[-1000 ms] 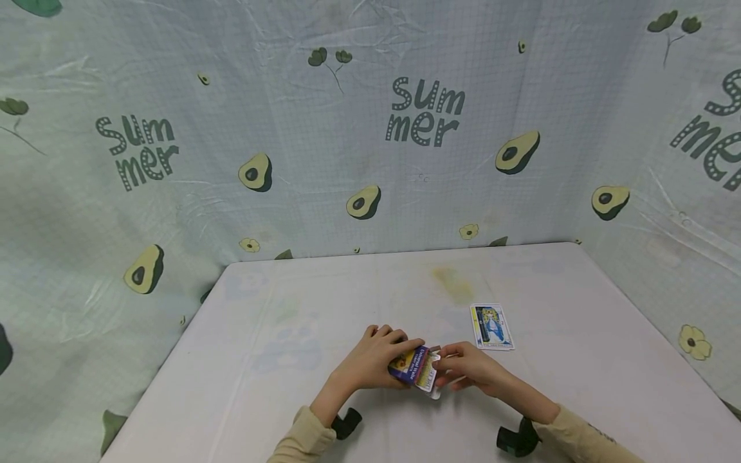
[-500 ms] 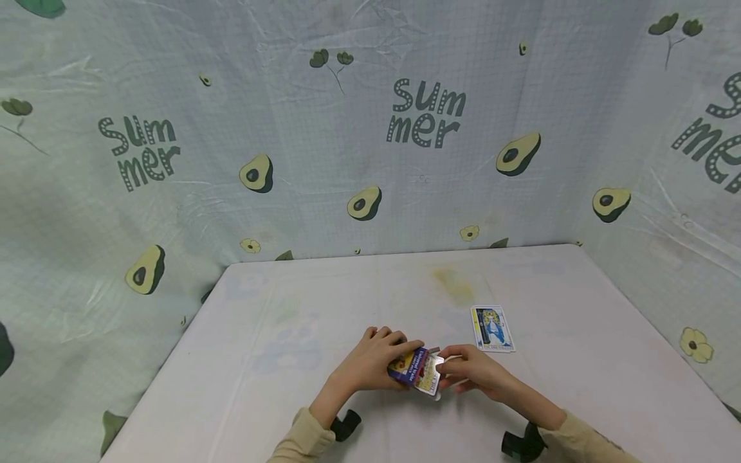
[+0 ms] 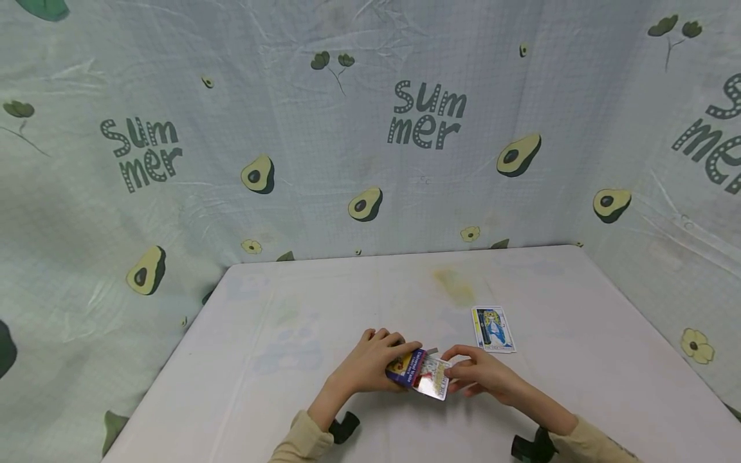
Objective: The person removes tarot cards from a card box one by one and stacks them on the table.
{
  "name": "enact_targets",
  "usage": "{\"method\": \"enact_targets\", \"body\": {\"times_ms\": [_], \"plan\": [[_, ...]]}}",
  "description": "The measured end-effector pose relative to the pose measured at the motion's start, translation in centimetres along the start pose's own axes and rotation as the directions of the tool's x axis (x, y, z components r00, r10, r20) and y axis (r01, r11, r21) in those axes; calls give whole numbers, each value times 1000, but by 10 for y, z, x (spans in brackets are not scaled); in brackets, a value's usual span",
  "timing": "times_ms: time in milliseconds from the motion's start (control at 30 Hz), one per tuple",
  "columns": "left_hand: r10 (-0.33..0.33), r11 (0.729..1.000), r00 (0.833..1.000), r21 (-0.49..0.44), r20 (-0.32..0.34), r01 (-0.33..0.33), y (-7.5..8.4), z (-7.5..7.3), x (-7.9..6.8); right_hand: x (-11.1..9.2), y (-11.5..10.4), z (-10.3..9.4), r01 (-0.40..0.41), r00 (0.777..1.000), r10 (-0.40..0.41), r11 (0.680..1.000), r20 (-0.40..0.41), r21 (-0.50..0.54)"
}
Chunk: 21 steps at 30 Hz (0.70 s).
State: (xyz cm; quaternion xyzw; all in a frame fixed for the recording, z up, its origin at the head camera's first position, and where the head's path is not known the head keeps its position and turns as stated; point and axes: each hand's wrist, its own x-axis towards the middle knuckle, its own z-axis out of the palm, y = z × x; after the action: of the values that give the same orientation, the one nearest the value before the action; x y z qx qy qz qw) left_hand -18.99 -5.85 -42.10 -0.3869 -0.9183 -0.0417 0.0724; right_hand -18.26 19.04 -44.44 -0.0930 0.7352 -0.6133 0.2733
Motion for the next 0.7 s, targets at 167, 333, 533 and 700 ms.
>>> {"method": "enact_targets", "body": {"times_ms": [167, 333, 533, 700], "plan": [[1, 1000, 1000, -13, -8, -2, 0, 1, 0, -2, 3, -3, 16, 1000, -16, 1000, 10, 4], [10, 1000, 1000, -8, -27, -11, 0, 2, -1, -5, 4, -6, 28, 1000, -28, 1000, 11, 3], [11, 1000, 1000, -3, -17, -11, 0, 2, -1, -9, 4, -9, 19, 1000, -19, 1000, 6, 7], [13, 1000, 1000, -10, -16, -13, 0, 2, 0, -12, 4, -11, 11, 1000, -11, 1000, 7, 16]]}}
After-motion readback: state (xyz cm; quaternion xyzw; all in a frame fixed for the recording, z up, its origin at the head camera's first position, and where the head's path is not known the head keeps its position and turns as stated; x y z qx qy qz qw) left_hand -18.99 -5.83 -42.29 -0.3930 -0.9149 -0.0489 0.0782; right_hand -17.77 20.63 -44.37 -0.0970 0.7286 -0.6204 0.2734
